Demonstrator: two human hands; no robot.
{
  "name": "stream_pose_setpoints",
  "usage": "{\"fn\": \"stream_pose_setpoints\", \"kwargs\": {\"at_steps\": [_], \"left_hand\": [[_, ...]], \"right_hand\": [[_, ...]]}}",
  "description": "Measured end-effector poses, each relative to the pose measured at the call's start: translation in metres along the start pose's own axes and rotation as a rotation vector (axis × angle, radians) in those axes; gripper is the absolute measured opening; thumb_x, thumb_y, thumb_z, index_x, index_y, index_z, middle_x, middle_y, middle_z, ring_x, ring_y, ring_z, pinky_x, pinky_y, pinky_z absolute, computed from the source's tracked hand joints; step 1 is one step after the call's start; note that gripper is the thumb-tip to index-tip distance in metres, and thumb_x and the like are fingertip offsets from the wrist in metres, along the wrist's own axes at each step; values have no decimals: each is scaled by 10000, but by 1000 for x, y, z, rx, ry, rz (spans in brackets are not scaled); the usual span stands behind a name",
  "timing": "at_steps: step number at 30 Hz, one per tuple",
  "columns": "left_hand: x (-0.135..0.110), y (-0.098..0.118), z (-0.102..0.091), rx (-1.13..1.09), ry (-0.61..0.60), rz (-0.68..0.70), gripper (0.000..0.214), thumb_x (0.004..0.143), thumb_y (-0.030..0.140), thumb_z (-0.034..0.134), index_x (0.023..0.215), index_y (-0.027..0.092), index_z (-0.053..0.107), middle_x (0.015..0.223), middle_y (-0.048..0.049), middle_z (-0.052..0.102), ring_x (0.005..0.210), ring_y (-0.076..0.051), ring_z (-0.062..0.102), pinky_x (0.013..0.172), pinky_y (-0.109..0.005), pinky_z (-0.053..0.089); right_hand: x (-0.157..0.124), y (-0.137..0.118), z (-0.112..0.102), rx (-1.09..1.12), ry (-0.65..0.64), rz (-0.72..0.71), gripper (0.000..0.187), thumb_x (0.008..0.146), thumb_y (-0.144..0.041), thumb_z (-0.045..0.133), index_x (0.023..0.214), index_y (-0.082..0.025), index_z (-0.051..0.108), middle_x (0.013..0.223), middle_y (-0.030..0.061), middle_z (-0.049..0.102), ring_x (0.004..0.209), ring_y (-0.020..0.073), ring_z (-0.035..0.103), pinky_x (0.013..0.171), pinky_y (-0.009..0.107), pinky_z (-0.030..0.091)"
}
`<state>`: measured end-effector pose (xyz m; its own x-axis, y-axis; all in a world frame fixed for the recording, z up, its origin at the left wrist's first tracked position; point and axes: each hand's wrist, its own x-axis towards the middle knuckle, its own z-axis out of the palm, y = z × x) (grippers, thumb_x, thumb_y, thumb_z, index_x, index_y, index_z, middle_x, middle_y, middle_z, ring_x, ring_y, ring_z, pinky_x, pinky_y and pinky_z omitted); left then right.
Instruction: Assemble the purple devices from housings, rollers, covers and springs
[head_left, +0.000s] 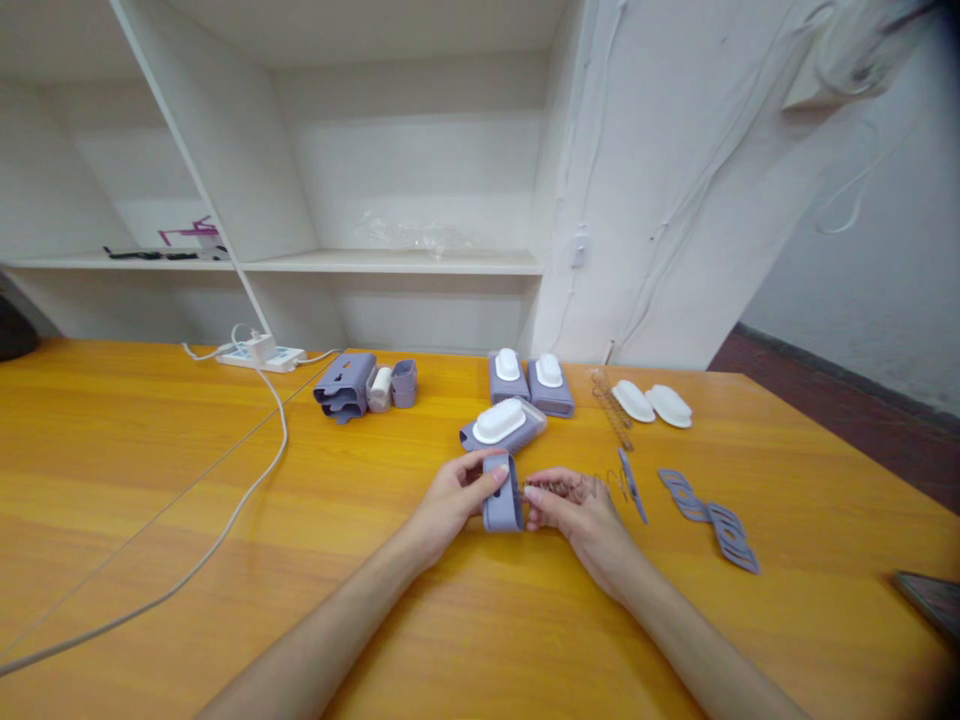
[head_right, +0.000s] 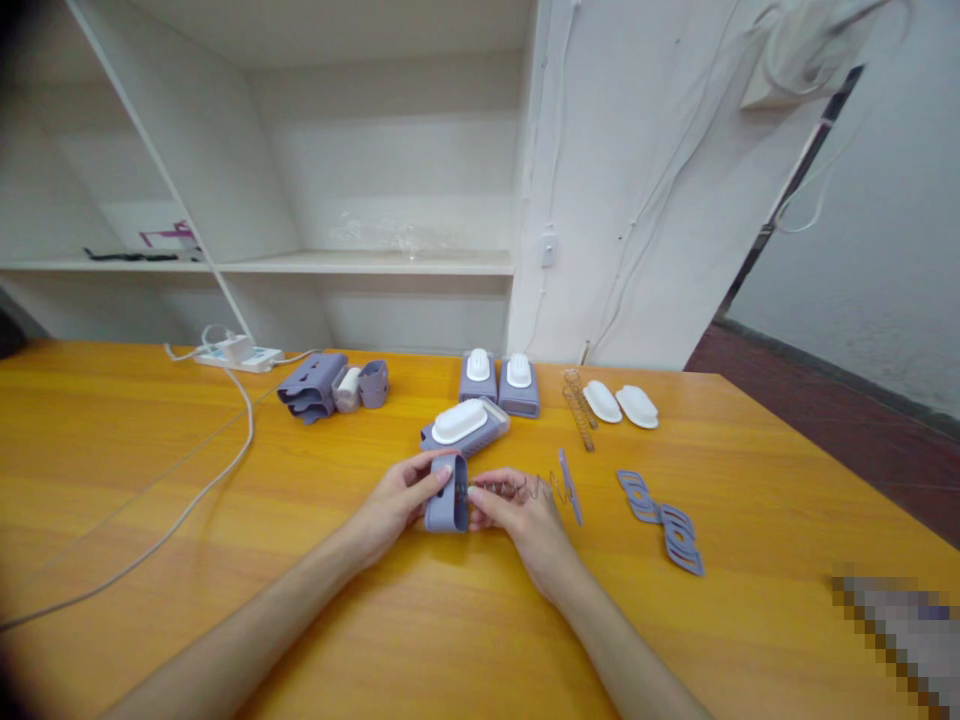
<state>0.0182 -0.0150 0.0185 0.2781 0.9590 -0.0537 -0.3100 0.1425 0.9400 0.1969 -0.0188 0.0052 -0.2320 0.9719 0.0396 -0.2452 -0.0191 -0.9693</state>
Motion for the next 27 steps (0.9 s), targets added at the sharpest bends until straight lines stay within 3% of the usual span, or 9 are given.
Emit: {"fn": "stream_pose_setpoints", "kwargs": {"at_steps": [27], "left_hand": [[0,0,4,140,80,109,475,703,384,711,1098,149,587,912,-47,624,754,-124,568,678,-231,467]], "right_hand": [[0,-4,2,101,16,30,155,708,-263,735,809,-164,672,689,14,650,564,114,577,572,253,461]]}}
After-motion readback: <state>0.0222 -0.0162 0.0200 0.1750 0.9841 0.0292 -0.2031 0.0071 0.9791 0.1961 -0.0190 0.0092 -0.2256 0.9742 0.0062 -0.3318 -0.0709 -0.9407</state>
